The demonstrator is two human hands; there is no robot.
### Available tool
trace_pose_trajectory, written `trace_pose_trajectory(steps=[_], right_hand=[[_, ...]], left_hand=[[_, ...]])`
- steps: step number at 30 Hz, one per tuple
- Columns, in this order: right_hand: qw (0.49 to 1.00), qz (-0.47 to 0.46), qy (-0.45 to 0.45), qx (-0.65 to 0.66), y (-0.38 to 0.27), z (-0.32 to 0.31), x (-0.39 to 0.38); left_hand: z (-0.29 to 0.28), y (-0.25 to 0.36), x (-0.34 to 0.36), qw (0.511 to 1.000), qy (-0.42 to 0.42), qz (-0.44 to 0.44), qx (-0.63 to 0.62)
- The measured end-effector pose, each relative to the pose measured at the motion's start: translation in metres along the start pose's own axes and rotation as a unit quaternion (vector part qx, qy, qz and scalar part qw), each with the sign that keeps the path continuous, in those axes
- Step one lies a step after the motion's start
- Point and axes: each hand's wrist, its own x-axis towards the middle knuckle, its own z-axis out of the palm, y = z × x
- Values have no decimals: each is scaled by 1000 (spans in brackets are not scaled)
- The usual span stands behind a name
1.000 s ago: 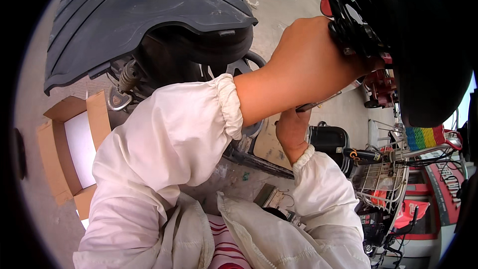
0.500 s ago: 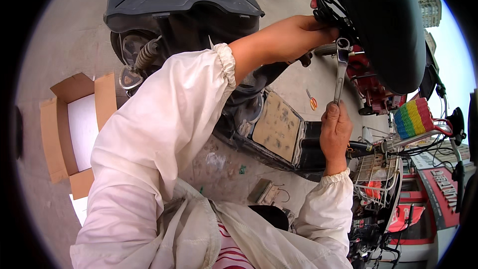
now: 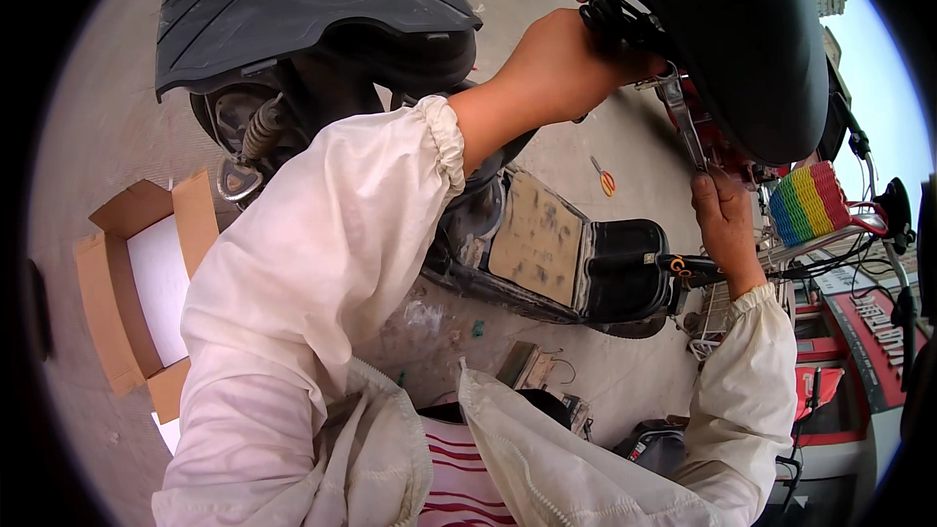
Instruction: The person uses a screwdriver to adjust components on the scooter's handlebar and then uses a wrench to tighten the seat post. The person removes the seat, places it in a box, and then reattaches it.
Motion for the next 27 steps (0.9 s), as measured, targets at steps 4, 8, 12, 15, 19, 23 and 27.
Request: trace_pose_trajectory(steps=[4,8,12,15,19,23,27], right_hand=[[984,80,-81,135,3,6,-1],[878,194,-340,276,9,-3,19],[904,176,-267,283,9,11,13],[890,170,-235,352,-9,50,12],[886,29,-6,462,-25,179,2],[873,-24,176,455,-48,223,20],[793,-14,197,576,-75,212,10]], left_hand=[[-5,2,-2,999,-24,-33,0],[-10,14,-3,999,-30,-37,21],[-16,28,-10,993,-43,-100,-37],[-21,27,-14,1000,-12,5,10],[-20,24,-12,998,-27,45,37],[-18,27,-11,995,-49,27,88],[-29,37,-2,988,-95,-115,35]])
